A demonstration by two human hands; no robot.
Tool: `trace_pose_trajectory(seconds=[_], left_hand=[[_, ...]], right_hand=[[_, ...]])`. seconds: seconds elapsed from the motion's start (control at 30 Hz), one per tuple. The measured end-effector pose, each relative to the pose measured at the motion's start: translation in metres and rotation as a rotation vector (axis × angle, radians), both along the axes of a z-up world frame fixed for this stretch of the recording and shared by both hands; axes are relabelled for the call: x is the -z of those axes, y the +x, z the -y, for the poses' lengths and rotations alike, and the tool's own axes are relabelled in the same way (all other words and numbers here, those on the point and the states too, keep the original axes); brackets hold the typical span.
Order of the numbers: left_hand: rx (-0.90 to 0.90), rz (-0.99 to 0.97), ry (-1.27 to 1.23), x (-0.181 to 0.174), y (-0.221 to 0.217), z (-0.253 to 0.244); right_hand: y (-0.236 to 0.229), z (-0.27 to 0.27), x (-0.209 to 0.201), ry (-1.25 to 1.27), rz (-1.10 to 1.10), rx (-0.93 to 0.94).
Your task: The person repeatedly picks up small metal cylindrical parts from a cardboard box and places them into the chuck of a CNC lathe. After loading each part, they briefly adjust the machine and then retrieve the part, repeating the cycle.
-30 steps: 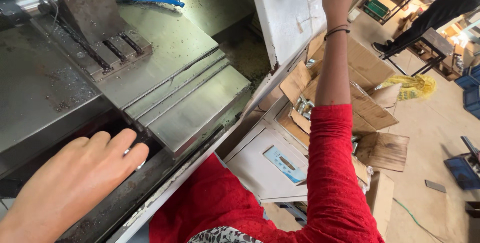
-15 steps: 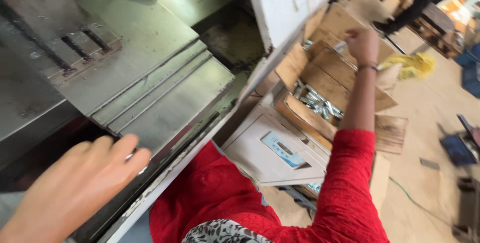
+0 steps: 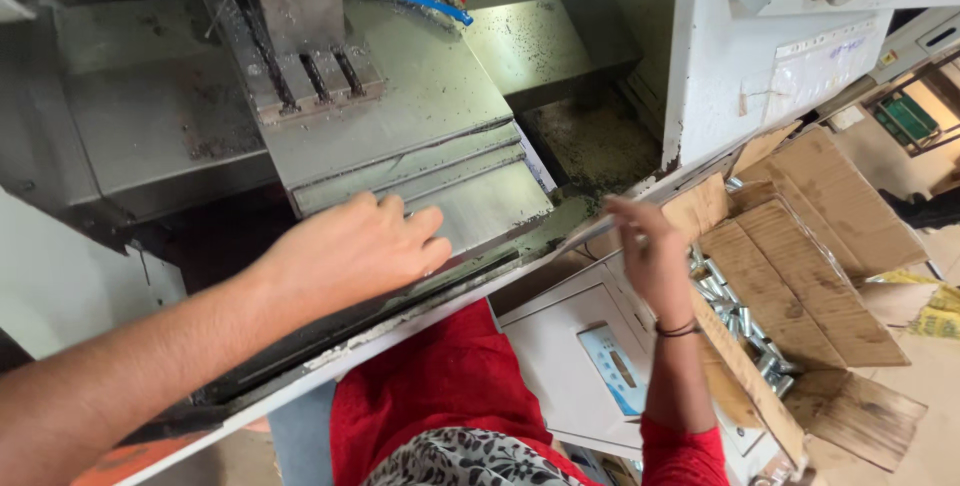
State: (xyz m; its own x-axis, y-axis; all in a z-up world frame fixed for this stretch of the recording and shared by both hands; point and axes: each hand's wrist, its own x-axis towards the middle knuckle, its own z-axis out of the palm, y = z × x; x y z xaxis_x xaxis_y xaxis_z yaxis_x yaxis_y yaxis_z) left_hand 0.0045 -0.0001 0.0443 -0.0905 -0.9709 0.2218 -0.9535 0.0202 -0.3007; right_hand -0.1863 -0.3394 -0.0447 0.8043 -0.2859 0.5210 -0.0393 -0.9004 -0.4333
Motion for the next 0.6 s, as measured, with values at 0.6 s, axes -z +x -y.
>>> trace_pose_trajectory(seconds=[0.6], left_hand=[[0.017,-0.397,-0.004,0.061,-0.006,-0.002]], right_hand=[[0.077,-0.162,0.14,2.054,-0.284,-1.206]])
